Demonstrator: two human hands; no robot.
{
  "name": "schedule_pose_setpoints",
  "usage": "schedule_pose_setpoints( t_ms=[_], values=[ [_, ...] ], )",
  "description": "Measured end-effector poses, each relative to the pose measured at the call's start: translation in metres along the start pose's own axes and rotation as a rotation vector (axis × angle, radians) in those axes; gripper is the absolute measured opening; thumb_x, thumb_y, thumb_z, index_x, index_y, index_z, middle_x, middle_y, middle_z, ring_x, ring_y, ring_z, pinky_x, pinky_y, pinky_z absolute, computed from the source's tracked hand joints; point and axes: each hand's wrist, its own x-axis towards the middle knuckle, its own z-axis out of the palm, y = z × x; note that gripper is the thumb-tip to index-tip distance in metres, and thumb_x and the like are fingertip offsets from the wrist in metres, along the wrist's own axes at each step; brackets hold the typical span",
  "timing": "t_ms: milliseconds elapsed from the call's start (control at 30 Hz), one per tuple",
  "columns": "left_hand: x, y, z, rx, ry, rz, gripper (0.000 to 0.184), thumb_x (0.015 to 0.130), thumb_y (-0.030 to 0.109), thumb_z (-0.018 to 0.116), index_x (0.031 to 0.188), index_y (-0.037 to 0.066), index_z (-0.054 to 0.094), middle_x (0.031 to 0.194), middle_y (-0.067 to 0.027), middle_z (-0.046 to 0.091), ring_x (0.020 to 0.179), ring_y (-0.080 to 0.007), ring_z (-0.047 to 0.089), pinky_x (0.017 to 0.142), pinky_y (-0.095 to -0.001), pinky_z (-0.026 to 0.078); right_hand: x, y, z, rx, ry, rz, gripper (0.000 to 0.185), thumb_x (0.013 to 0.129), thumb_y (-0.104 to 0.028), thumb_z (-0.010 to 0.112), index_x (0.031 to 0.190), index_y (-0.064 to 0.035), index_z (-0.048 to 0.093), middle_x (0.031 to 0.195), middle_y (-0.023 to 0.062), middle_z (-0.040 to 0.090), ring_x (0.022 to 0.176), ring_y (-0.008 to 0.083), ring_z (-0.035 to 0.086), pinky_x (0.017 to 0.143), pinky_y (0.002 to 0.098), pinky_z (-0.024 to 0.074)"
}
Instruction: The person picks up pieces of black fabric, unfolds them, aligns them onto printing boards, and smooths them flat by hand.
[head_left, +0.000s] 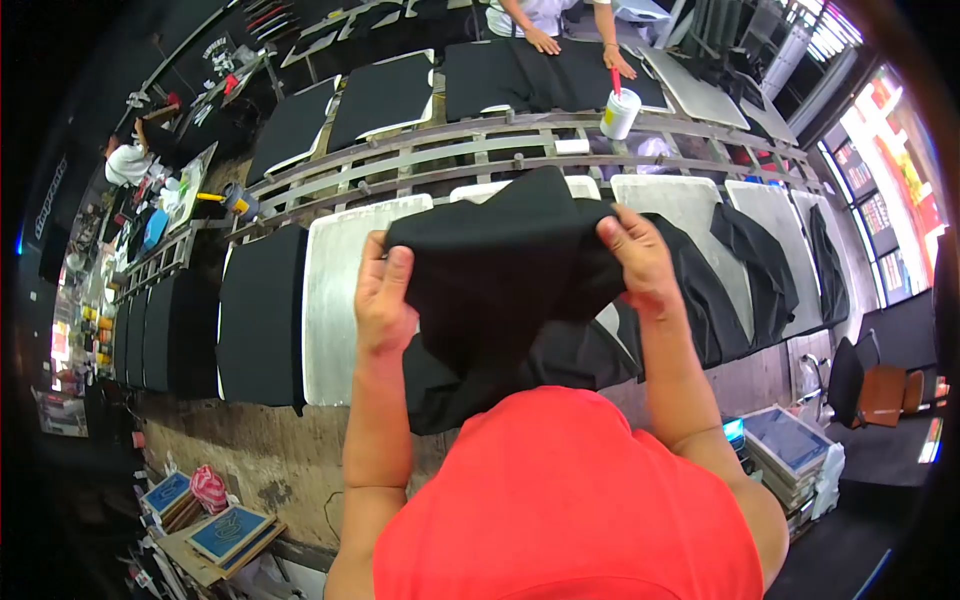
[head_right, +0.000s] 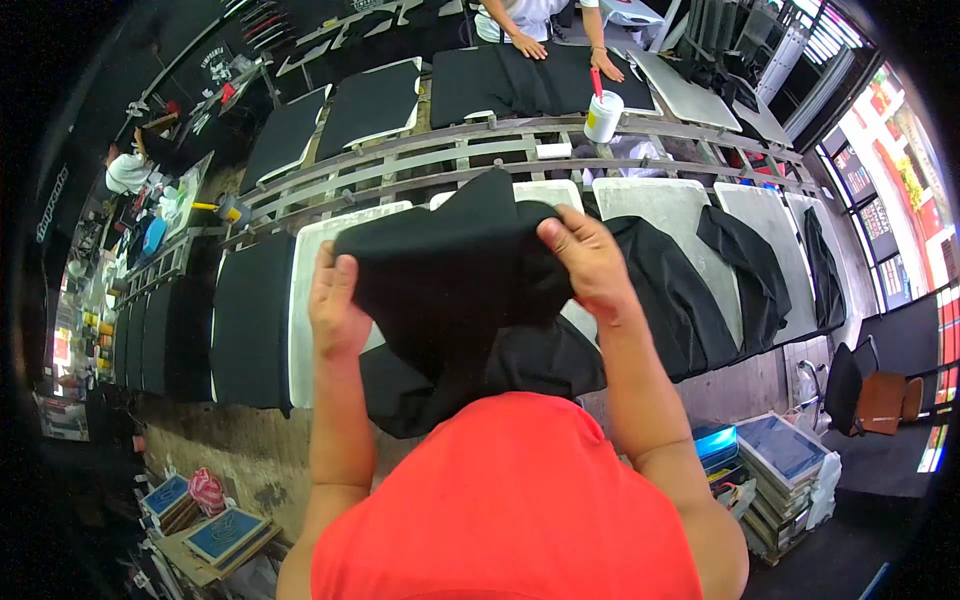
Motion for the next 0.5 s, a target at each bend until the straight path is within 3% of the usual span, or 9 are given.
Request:
schedule_pose_setpoints(
  t_ms=[100, 133, 167, 233, 300, 333, 367, 433, 500],
  values=[
    [-0.004, 0.018, -0.009, -0.08, 0.024, 0.017, 0.02, 0.098, 0.017, 0.054, 0.115, 0.006, 0.049, 0.108, -0.0082, 0.063, 0.098, -0.0162, 0.061, 0.089, -0.0293, 0.048, -0.001, -0.031, -0.011, -0.151, 0.089, -0.211, 0.025, 0.095, -0.017, 0.061, 0.111, 0.0026, 0.063, 0.102, 0.0071, 0.068, 0.09, 0.0126, 0.064, 0.083, 0.027, 0.0503],
    [0.003, 0.023, -0.032, -0.023, -0.201, -0.049, 0.036, 0.096, 0.026, 0.06, 0.123, 0.006, 0.049, 0.122, -0.0118, 0.06, 0.11, -0.0199, 0.058, 0.094, -0.0335, 0.046, -0.001, -0.045, -0.006, -0.122, 0.096, -0.235, 0.025, 0.095, -0.016, 0.061, 0.11, 0.0038, 0.063, 0.1, 0.0074, 0.069, 0.089, 0.0124, 0.064, 0.082, 0.0264, 0.0499],
    [0.01, 0.022, -0.029, -0.025, -0.206, -0.051, 0.036, 0.096, 0.026, 0.06, 0.123, 0.006, 0.049, 0.122, -0.0118, 0.06, 0.11, -0.0199, 0.058, 0.094, -0.0335, 0.046, 0.003, -0.055, -0.006, -0.22, 0.066, -0.232, 0.022, 0.094, -0.012, 0.061, 0.109, 0.0032, 0.066, 0.099, 0.0068, 0.069, 0.088, 0.0128, 0.064, 0.081, 0.0267, 0.0495],
    [0.019, 0.023, -0.018, 0.686, -0.189, 0.279, 0.053, 0.09, 0.036, 0.067, 0.13, 0.007, 0.048, 0.137, -0.013, 0.051, 0.122, -0.0235, 0.051, 0.099, -0.0381, 0.042, 0.011, -0.071, 0.009, -0.837, -0.127, -0.194, 0.019, 0.091, -0.008, 0.062, 0.106, 0.0012, 0.068, 0.095, 0.0067, 0.07, 0.088, 0.0137, 0.064, 0.081, 0.0279, 0.0494],
    [0.023, 0.032, 0.022, 0.913, -0.323, 0.35, 0.071, 0.079, 0.041, 0.077, 0.134, 0.007, 0.048, 0.142, -0.0122, 0.047, 0.131, -0.0259, 0.044, 0.105, -0.0388, 0.036, 0.021, -0.073, 0.044, -0.89, -0.44, -0.193, 0.018, 0.086, -0.008, 0.065, 0.101, 0.0023, 0.068, 0.088, 0.0114, 0.071, 0.083, 0.0137, 0.064, 0.078, 0.0284, 0.0496],
    [0.024, 0.033, 0.043, 0.842, -0.467, 0.35, 0.073, 0.077, 0.039, 0.08, 0.134, 0.006, 0.048, 0.137, -0.0145, 0.051, 0.129, -0.0264, 0.047, 0.105, -0.0366, 0.037, 0.024, -0.072, 0.058, -0.907, -0.517, -0.186, 0.017, 0.086, -0.008, 0.066, 0.099, 0.003, 0.068, 0.084, 0.0123, 0.071, 0.079, 0.0135, 0.063, 0.075, 0.0285, 0.0497],
    [0.021, 0.03, 0.059, 0.849, -0.486, 0.378, 0.057, 0.078, 0.033, 0.08, 0.121, 0.005, 0.057, 0.114, -0.0139, 0.064, 0.107, -0.0247, 0.061, 0.092, -0.0325, 0.046, 0.025, -0.076, 0.069, -0.925, -0.594, -0.181, 0.016, 0.085, -0.008, 0.066, 0.097, 0.0036, 0.068, 0.08, 0.0133, 0.07, 0.075, 0.0134, 0.063, 0.073, 0.0285, 0.0498],
    [0.025, 0.036, 0.062, 0.921, -0.604, 0.034, 0.037, 0.079, 0.026, 0.078, 0.104, 0.003, 0.064, 0.086, -0.0094, 0.066, 0.08, -0.0182, 0.062, 0.074, -0.0302, 0.049, 0.023, -0.104, 0.084, -1.037, -0.535, -0.179, 0.014, 0.085, -0.007, 0.066, 0.093, 0.0038, 0.067, 0.074, 0.0133, 0.068, 0.07, 0.0128, 0.062, 0.069, 0.0284, 0.0493],
    [0.035, 0.045, 0.054, 0.905, -0.574, 0.079, 0.026, 0.08, 0.023, 0.076, 0.09, 0.002, 0.065, 0.071, -0.0052, 0.061, 0.066, -0.0121, 0.055, 0.063, -0.0296, 0.046, 0.026, -0.128, 0.073, -1.016, -0.459, -0.277, 0.017, 0.083, -0.012, 0.07, 0.091, 0.0021, 0.068, 0.077, 0.0145, 0.067, 0.071, 0.0116, 0.061, 0.066, 0.0285, 0.0478]
  ],
)
